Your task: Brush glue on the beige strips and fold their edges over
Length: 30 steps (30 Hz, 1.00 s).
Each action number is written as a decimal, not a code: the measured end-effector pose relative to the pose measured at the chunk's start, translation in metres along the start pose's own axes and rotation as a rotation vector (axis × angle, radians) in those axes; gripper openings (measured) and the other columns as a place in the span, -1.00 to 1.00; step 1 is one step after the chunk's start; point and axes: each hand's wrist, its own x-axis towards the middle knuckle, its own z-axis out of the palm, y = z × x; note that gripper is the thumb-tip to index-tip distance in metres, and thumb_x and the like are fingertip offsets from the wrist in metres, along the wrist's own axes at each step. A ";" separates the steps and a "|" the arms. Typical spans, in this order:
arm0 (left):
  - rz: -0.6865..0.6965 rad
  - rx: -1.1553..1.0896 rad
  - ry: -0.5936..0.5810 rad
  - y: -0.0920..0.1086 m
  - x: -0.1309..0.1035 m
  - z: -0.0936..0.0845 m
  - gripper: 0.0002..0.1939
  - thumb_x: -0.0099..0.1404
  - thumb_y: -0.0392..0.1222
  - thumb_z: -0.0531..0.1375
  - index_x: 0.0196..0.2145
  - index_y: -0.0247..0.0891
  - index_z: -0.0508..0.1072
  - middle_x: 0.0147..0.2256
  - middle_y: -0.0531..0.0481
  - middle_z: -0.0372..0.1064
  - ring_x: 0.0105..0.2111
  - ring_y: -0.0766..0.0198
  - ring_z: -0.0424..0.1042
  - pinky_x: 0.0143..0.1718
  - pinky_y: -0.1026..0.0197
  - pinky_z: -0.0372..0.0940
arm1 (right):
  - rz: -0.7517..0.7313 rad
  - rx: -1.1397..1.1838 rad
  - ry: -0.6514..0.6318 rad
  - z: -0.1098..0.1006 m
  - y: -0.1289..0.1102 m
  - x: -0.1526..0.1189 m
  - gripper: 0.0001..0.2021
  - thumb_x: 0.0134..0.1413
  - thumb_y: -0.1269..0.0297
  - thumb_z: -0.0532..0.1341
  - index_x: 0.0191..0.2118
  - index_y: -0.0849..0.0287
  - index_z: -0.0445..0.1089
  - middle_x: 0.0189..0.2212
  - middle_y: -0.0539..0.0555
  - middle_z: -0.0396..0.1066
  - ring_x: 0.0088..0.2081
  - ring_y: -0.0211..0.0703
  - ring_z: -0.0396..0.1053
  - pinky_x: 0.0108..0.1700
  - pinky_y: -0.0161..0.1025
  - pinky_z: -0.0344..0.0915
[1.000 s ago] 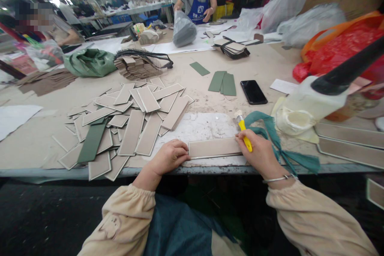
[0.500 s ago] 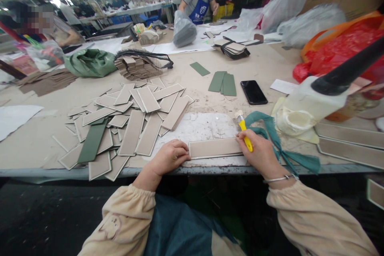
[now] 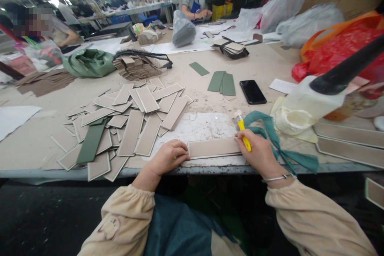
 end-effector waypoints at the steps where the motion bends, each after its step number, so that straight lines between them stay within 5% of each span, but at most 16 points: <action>1: 0.001 0.002 0.002 0.000 0.000 0.000 -0.80 0.30 -0.15 0.20 -0.43 -0.27 0.53 -0.32 -0.05 0.47 -0.32 0.29 0.40 -0.26 0.25 0.29 | 0.002 0.002 -0.002 0.000 0.000 0.000 -0.93 0.11 0.41 0.14 -0.31 0.09 0.24 -0.35 0.00 0.50 -0.40 -0.15 0.48 -0.38 -0.27 0.28; 30: 0.001 0.003 0.023 0.000 0.000 0.001 -0.83 0.30 -0.15 0.21 -0.26 -0.25 0.57 -0.27 -0.08 0.48 -0.25 0.24 0.43 -0.20 0.21 0.34 | -0.029 0.011 -0.004 -0.002 0.000 0.002 -0.94 0.13 0.40 0.13 -0.30 0.09 0.26 -0.37 0.00 0.49 -0.40 -0.16 0.48 -0.37 -0.29 0.29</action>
